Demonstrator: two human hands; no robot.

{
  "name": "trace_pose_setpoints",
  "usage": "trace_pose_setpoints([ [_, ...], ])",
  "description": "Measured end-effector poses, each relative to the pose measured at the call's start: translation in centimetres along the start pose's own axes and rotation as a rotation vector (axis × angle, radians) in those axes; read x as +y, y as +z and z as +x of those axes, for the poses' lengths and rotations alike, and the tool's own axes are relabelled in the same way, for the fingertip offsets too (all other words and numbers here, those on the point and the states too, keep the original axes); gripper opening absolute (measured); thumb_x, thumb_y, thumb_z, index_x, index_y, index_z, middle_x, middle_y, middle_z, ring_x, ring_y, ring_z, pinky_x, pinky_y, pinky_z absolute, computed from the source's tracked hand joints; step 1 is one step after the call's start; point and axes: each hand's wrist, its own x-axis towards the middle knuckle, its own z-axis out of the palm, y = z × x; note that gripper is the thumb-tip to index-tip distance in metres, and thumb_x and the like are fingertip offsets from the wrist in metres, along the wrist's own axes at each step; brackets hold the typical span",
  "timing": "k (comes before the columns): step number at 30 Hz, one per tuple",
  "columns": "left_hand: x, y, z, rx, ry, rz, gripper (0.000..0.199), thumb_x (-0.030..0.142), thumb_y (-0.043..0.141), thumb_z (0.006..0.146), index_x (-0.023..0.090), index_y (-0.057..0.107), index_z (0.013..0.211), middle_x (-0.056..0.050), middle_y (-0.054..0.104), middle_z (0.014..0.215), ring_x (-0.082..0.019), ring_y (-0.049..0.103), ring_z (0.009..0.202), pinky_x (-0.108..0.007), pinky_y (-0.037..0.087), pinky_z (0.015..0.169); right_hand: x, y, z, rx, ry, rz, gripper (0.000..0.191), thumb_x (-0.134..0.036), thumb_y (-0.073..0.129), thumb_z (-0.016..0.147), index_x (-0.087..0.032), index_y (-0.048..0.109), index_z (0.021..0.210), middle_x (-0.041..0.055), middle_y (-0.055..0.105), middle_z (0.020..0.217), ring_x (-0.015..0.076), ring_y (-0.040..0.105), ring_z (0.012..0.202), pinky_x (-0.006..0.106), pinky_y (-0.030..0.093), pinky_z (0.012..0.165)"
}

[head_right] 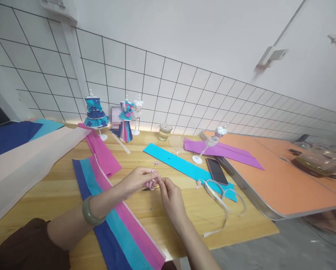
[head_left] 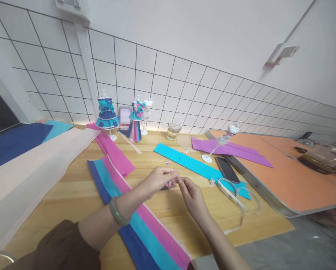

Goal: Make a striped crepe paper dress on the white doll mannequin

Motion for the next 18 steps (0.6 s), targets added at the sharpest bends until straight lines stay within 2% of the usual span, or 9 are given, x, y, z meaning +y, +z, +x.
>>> trace_pose_setpoints([
  [3,-0.6,0.3,0.2,0.051,0.050,-0.021,0.039,0.050,0.062,0.073,0.012,0.059,0.067,-0.002,0.054,0.065,-0.009,0.046,0.060,-0.023,0.038,0.061,0.0,0.5,0.4,0.135,-0.038,-0.203,0.028,-0.034,0.037,0.092,-0.020,0.061,0.097,0.0086,0.067,0.088,0.0212,0.061,0.080,0.029,0.041,0.070],
  [6,-0.8,0.3,0.3,0.077,0.101,-0.076,0.035,0.048,0.063,0.074,0.013,0.060,0.073,-0.002,0.055,0.072,-0.010,0.050,0.066,-0.023,0.040,0.065,-0.6,1.0,1.0,0.117,-0.015,-0.275,0.031,-0.031,0.034,0.092,-0.022,0.057,0.111,0.0112,0.067,0.099,0.0244,0.061,0.087,0.033,0.042,0.071],
  [9,-0.9,0.2,0.3,0.101,0.112,-0.111,0.035,0.048,0.064,0.073,0.015,0.062,0.081,-0.003,0.057,0.076,-0.013,0.054,0.073,-0.024,0.043,0.068,-1.3,1.6,1.5,0.037,0.002,-0.282,0.032,-0.034,0.032,0.093,-0.022,0.058,0.106,0.0109,0.066,0.094,0.0240,0.062,0.082,0.031,0.041,0.066],
  [13,-1.1,0.1,0.3,0.083,0.087,-0.108,0.037,0.047,0.069,0.069,0.014,0.063,0.085,-0.004,0.061,0.078,-0.016,0.059,0.077,-0.027,0.046,0.070,-1.3,1.9,2.5,0.042,0.008,-0.376,0.027,-0.029,0.037,0.090,-0.020,0.062,0.096,0.0104,0.068,0.087,0.0236,0.063,0.077,0.029,0.040,0.063],
  [16,-1.0,0.1,0.3,0.014,0.125,-0.161,0.035,0.043,0.067,0.073,0.013,0.066,0.091,-0.008,0.065,0.090,-0.020,0.060,0.094,-0.031,0.046,0.084,-0.9,1.4,3.5,0.055,-0.020,-0.393,0.027,-0.024,0.039,0.089,-0.021,0.063,0.098,0.0080,0.070,0.089,0.0216,0.063,0.078,0.027,0.039,0.064],
  [18,-0.9,0.1,0.4,-0.015,0.141,-0.227,0.034,0.039,0.067,0.075,0.014,0.066,0.098,-0.009,0.066,0.102,-0.022,0.058,0.105,-0.034,0.043,0.093,-0.6,0.7,4.3,0.065,-0.027,-0.470,0.027,-0.027,0.039,0.090,-0.020,0.065,0.095,0.0072,0.070,0.086,0.0200,0.063,0.076,0.025,0.038,0.062],
])
